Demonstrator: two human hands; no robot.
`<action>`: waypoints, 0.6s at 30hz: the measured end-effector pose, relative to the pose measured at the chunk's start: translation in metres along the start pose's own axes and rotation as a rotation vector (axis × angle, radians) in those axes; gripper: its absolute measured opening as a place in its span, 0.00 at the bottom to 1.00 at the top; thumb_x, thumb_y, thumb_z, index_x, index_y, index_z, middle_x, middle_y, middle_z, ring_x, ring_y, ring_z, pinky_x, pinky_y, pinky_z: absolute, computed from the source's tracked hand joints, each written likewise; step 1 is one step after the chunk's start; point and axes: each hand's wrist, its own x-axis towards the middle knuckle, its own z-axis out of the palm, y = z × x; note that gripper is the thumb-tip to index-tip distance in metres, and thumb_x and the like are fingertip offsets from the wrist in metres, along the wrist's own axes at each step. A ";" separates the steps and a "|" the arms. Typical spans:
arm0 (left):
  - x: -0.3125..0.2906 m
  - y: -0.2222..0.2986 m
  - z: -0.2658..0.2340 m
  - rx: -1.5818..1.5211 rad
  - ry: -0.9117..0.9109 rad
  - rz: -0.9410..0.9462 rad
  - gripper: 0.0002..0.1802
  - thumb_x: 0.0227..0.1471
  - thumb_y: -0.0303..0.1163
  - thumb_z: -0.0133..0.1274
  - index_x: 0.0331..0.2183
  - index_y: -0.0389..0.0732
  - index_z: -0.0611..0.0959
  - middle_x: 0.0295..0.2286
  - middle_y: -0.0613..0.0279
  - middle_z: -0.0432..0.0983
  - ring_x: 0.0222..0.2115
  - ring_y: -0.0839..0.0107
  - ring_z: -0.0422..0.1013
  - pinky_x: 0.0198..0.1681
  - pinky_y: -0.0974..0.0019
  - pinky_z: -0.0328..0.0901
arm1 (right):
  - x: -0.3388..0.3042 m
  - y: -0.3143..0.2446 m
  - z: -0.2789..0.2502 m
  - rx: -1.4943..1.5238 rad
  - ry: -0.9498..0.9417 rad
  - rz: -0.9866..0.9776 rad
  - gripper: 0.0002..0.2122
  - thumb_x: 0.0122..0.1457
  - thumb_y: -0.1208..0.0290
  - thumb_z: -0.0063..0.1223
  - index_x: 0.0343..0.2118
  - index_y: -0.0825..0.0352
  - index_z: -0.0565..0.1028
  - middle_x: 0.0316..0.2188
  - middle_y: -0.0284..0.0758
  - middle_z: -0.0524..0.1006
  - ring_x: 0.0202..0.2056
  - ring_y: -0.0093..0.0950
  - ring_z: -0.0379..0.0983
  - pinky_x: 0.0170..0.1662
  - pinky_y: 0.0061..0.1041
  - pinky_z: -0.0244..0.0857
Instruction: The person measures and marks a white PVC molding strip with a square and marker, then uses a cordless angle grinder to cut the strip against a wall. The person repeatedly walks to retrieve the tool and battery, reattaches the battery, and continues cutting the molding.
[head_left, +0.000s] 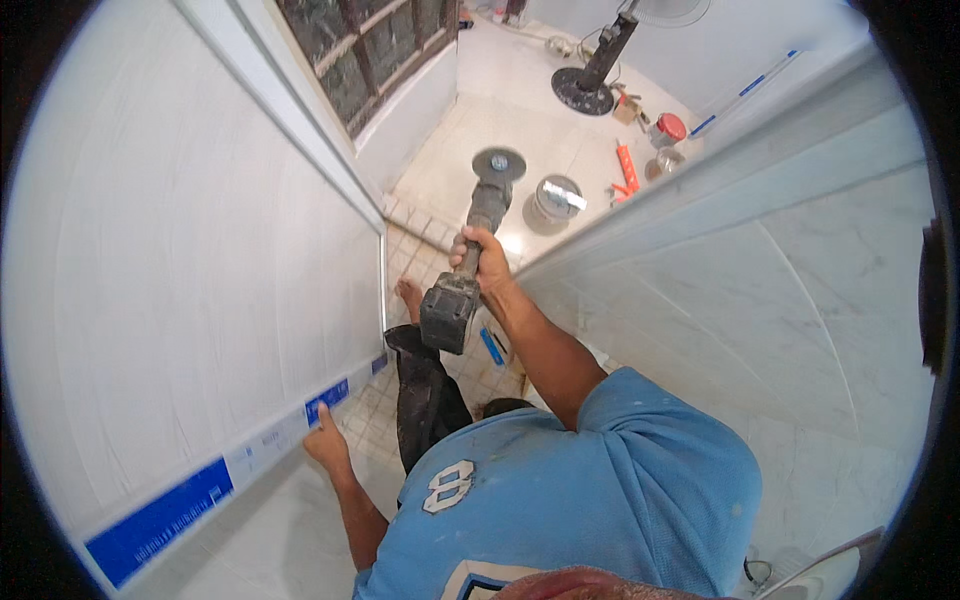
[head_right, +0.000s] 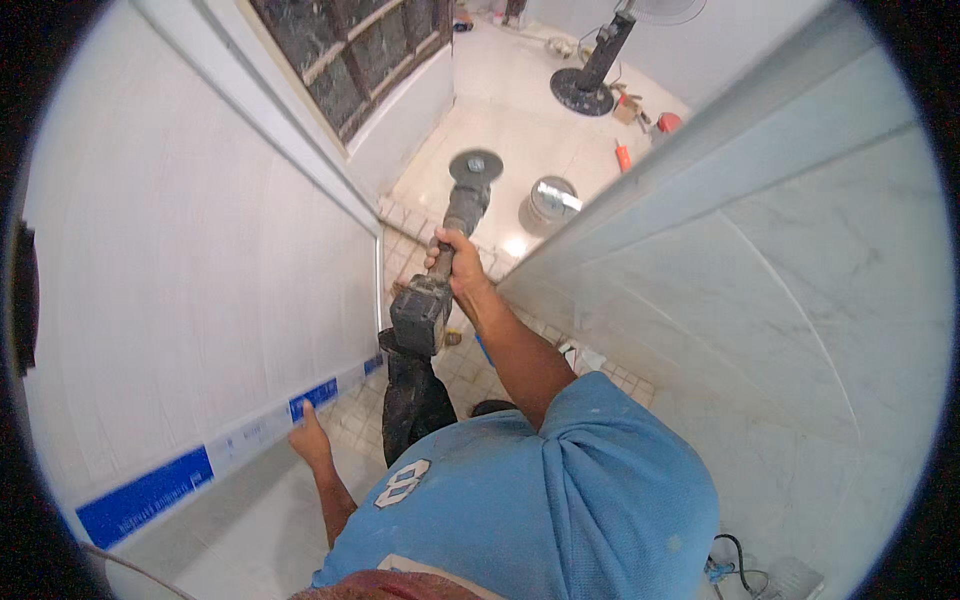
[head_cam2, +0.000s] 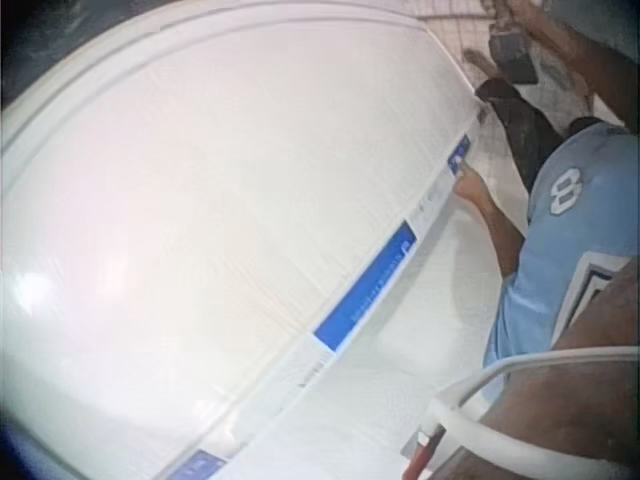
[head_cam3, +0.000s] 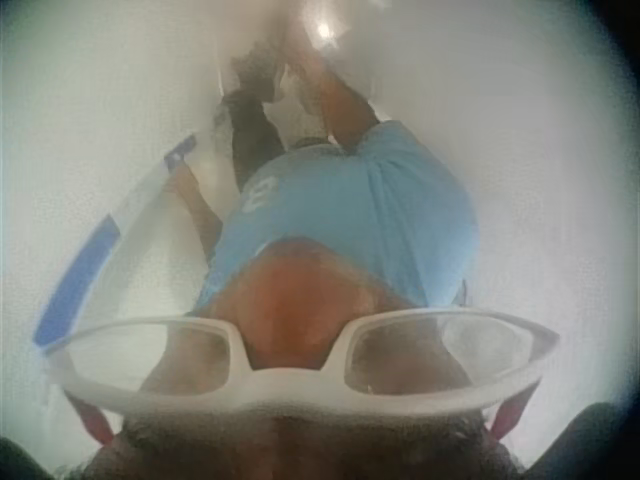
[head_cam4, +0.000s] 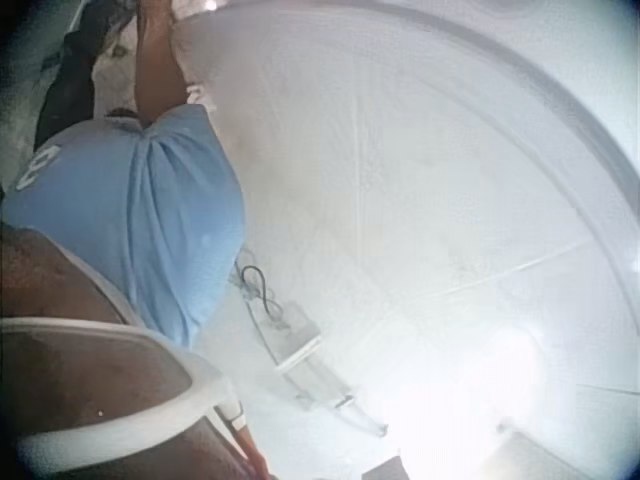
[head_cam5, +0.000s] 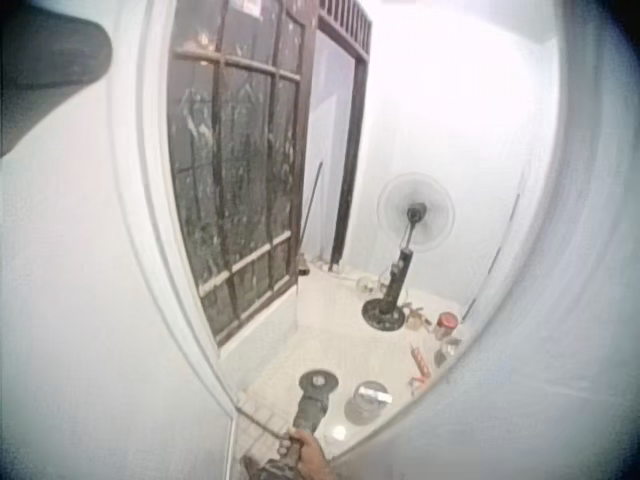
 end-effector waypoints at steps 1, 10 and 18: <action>0.004 -0.010 0.010 -0.140 0.043 0.054 0.33 0.63 0.52 0.62 0.32 0.23 0.86 0.28 0.41 0.84 0.28 0.50 0.79 0.33 0.50 0.70 | 0.022 -0.006 0.006 0.002 0.071 0.042 0.11 0.56 0.69 0.63 0.36 0.64 0.71 0.26 0.35 0.73 0.24 0.31 0.73 0.28 0.36 0.75; 0.113 0.080 0.014 0.038 -0.181 0.171 0.30 0.67 0.51 0.55 0.44 0.28 0.83 0.41 0.43 0.84 0.42 0.54 0.80 0.44 0.47 0.70 | 0.196 -0.030 0.026 0.142 0.376 0.121 0.08 0.55 0.69 0.58 0.34 0.61 0.70 0.21 0.35 0.72 0.22 0.34 0.71 0.28 0.39 0.74; 0.264 0.281 0.045 0.109 -0.562 0.295 0.33 0.69 0.54 0.50 0.52 0.30 0.80 0.47 0.40 0.81 0.48 0.53 0.77 0.49 0.46 0.69 | 0.223 -0.173 0.129 0.011 -0.017 -0.084 0.17 0.67 0.52 0.63 0.38 0.60 0.72 0.28 0.27 0.72 0.29 0.22 0.72 0.33 0.27 0.72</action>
